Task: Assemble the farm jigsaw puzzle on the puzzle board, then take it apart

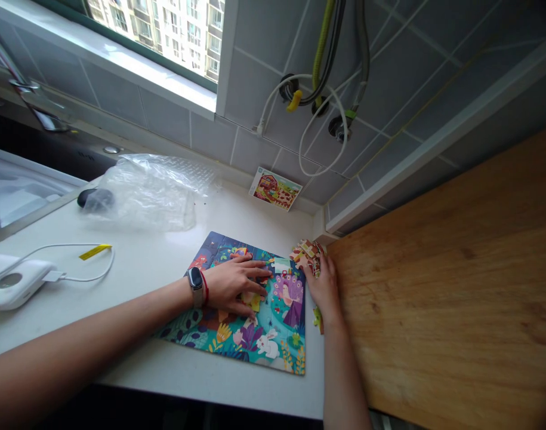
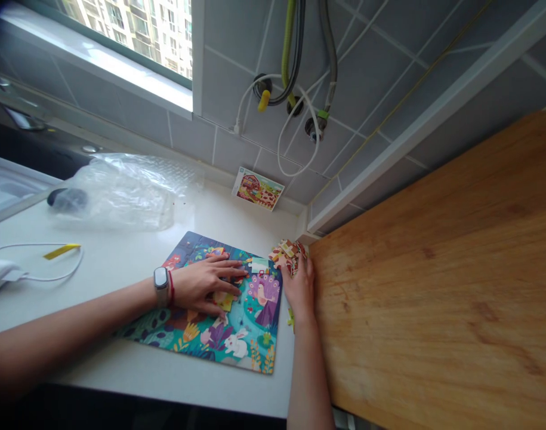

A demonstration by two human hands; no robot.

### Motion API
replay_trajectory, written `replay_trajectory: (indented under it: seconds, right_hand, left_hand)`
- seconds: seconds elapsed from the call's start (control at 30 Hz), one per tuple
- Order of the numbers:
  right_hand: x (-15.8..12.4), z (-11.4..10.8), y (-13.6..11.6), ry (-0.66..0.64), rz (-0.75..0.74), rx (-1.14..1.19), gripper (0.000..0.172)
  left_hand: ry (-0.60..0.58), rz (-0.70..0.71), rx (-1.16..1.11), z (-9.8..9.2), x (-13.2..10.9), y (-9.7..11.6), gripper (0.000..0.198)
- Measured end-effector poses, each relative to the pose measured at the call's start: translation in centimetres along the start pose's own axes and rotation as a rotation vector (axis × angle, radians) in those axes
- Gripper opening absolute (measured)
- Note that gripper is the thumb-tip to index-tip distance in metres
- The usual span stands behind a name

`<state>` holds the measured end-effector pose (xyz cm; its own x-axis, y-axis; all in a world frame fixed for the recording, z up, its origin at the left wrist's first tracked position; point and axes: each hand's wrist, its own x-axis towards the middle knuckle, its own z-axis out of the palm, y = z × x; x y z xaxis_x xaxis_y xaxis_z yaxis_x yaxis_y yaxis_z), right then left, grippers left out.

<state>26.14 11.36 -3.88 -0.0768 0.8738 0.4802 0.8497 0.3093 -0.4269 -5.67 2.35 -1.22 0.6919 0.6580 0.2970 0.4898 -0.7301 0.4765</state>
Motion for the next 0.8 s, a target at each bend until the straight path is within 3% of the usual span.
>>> replay_trajectory:
  seconds: [0.13,0.23,0.53,0.8]
  right_hand:
    - [-0.7,0.8,-0.4,-0.189,0.037,-0.061,0.069]
    - [-0.8,0.7,-1.0,-0.228,0.044,-0.051,0.068]
    - [-0.5,0.3,-2.1,-0.159,0.008,0.107,0.052]
    - [0.0,-0.2,-2.8,-0.132,0.008,0.166,0.041]
  left_hand:
    - [0.007,0.017,0.025,-0.6,0.2,0.0,0.034]
    - [0.078,0.065,0.015,-0.9,0.4,-0.1,0.024]
    - [0.144,0.104,0.033,-1.1,0.4,-0.5,0.034]
    - [0.198,-0.007,0.076,-0.9,0.4,-0.9,0.025]
